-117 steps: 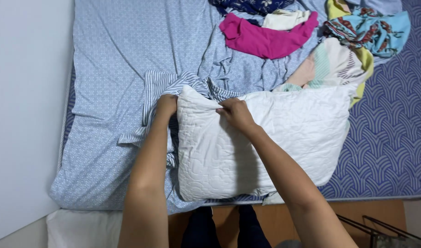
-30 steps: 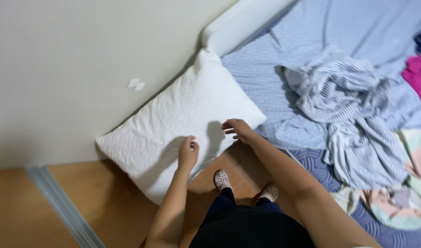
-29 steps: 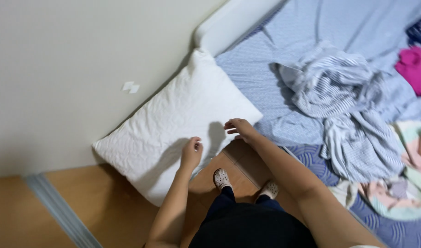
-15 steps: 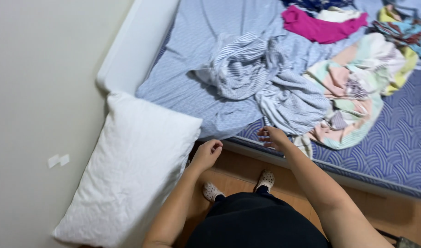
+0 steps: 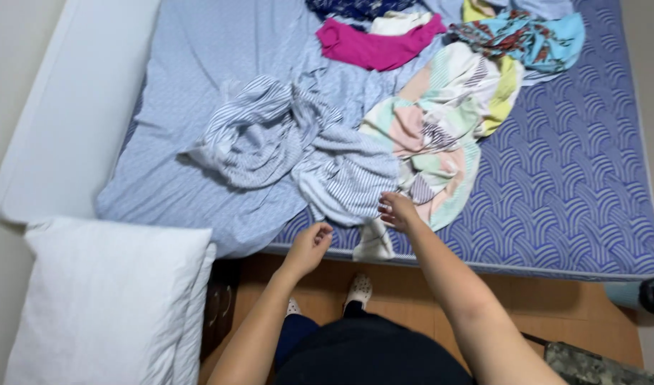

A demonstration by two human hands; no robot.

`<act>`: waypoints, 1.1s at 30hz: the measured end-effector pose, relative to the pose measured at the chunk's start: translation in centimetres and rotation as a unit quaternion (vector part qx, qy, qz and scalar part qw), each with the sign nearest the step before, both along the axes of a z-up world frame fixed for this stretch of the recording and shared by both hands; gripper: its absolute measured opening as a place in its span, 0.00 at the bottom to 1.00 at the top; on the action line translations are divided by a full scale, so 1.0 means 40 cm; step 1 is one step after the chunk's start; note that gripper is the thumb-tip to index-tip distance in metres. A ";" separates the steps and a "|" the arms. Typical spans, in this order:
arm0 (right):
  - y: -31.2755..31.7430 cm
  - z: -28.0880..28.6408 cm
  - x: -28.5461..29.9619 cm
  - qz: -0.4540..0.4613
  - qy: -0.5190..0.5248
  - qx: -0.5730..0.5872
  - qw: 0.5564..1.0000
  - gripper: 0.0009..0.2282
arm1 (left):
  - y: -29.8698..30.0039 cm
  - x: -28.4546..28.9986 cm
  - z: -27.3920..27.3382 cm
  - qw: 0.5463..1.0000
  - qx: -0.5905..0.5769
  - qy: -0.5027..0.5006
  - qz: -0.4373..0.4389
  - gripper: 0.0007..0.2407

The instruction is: The person puts a pillow into a striped pillowcase on a bed. They align the corners, pull the fabric over the pillow, and smooth the case. The person then places the finished pillow on the bed and picks up another pillowcase to repeat the process.

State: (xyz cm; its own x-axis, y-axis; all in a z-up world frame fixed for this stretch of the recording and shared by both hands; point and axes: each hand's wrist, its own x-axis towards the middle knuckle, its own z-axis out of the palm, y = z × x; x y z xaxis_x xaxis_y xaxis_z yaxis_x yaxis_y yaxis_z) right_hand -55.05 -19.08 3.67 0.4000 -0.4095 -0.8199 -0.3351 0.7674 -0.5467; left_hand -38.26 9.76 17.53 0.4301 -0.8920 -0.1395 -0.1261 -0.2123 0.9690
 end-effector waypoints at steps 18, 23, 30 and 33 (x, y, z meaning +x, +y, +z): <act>-0.080 -0.202 0.066 -0.080 0.109 -0.088 0.987 0.24 | -0.490 0.022 -0.336 0.979 0.175 -0.035 -0.099 0.13; -0.086 -0.171 0.074 -0.052 -0.046 -0.071 0.995 0.14 | -0.457 0.067 -0.242 0.972 0.167 -0.120 -0.111 0.26; -0.181 0.204 -0.023 -0.155 -0.264 -0.082 0.948 0.12 | -0.477 0.088 -0.202 0.954 0.046 -0.296 -0.004 0.25; -0.267 0.332 -0.080 -0.200 -0.304 -0.095 0.927 0.14 | -0.559 0.105 -0.125 0.955 -0.007 -0.291 -0.049 0.15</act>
State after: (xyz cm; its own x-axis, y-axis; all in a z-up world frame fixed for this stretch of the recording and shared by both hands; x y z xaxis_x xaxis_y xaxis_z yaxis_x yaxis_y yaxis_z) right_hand -58.27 -29.78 16.95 0.5488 -0.7390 -0.3907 0.3693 0.6337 -0.6798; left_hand -34.06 -12.60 12.52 0.3460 -0.9317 0.1108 -0.6630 -0.1592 0.7315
